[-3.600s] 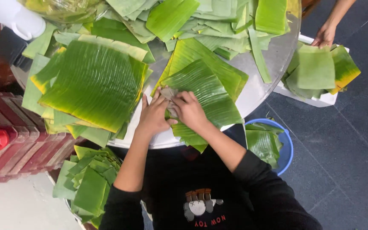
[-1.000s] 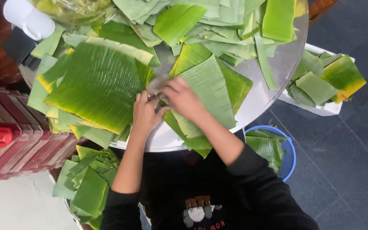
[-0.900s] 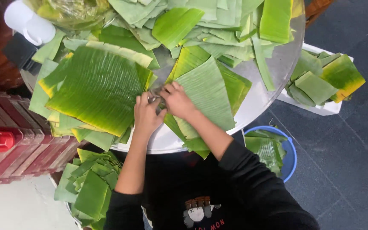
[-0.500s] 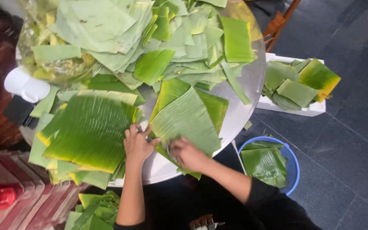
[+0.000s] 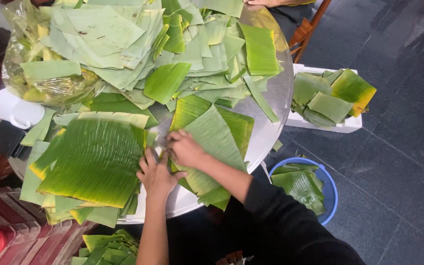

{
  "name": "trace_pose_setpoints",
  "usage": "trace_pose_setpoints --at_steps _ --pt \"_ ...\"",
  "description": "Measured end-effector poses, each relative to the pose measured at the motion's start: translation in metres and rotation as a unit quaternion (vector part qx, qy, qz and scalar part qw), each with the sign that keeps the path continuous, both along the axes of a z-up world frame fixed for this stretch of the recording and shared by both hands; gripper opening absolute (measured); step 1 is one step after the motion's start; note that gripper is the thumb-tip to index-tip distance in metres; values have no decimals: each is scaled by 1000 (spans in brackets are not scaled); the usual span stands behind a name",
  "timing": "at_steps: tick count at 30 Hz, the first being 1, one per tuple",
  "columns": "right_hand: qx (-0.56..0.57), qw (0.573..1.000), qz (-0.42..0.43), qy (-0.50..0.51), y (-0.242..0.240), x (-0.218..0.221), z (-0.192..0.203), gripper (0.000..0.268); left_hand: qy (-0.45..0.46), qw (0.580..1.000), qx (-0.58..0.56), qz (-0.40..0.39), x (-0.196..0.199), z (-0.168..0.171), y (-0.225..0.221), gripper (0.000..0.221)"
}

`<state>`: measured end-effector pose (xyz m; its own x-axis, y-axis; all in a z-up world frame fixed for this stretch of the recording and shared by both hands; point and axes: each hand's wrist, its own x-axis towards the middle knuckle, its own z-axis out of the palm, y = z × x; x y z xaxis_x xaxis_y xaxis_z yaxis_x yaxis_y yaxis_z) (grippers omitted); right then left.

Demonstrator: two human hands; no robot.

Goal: Cleaning banana leaves by wiping them with a cloth and stacking them on a table

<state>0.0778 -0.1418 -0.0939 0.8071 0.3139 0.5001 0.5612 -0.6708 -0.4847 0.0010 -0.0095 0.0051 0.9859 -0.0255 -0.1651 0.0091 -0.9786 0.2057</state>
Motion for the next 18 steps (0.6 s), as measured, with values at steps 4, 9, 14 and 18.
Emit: trace_pose_setpoints --at_steps 4,9,14,18 --pt "22 999 40 -11 -9 20 -16 6 -6 1000 9 16 1 -7 0 101" --pt "81 984 -92 126 -101 75 -52 13 16 1000 2 2 5 0 -1 105" --pt "-14 986 -164 27 -114 66 -31 13 21 1000 -10 2 3 -2 1 106" --pt "13 1000 -9 19 2 -6 -22 7 21 999 -22 -14 8 2 2 90"
